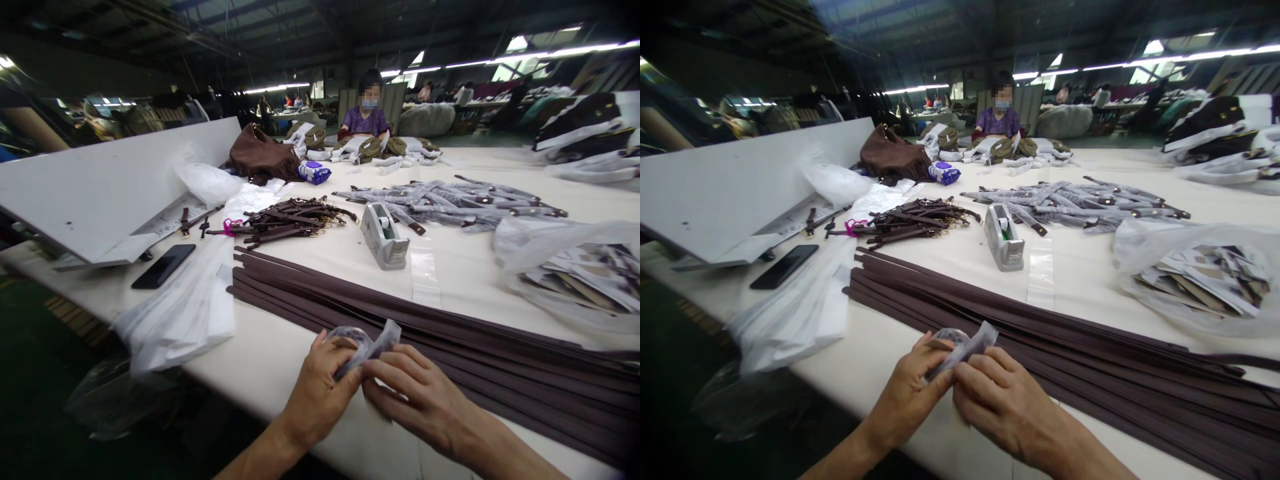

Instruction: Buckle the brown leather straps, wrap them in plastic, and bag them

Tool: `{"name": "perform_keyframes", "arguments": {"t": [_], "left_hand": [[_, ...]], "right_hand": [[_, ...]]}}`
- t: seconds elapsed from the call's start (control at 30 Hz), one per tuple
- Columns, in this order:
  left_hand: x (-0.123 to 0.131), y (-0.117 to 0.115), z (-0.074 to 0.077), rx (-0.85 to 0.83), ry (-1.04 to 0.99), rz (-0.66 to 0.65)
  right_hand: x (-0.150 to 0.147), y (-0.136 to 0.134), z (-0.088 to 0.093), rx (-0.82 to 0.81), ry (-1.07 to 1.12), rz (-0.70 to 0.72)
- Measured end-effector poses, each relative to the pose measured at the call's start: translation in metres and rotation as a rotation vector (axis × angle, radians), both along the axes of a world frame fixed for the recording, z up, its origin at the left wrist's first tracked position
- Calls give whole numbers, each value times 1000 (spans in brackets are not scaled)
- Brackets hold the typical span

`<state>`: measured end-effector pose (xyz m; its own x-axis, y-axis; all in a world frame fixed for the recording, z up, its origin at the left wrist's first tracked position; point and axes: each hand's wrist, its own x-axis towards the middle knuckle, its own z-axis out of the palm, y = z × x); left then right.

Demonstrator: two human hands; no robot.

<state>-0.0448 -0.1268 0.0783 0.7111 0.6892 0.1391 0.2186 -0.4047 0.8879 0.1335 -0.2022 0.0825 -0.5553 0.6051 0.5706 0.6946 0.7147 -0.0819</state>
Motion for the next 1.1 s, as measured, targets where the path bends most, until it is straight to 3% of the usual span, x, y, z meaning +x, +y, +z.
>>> {"name": "perform_keyframes", "arguments": {"t": [0.17, 0.3, 0.63, 0.87, 0.97, 1.1], "left_hand": [[10, 8, -35, 294, 82, -113], [8, 8, -52, 343, 58, -95], [2, 7, -55, 247, 9, -85], [4, 9, -48, 63, 84, -3], [5, 8, -50, 72, 54, -10], [2, 0, -55, 228, 48, 69]], "right_hand": [[7, 13, -43, -200, 132, -15], [11, 15, -55, -373, 238, -86], [2, 25, -58, -633, 374, -197], [-5, 30, -42, -853, 453, -246], [-7, 29, -43, -825, 435, -263], [-8, 24, -52, -696, 439, -275]]}}
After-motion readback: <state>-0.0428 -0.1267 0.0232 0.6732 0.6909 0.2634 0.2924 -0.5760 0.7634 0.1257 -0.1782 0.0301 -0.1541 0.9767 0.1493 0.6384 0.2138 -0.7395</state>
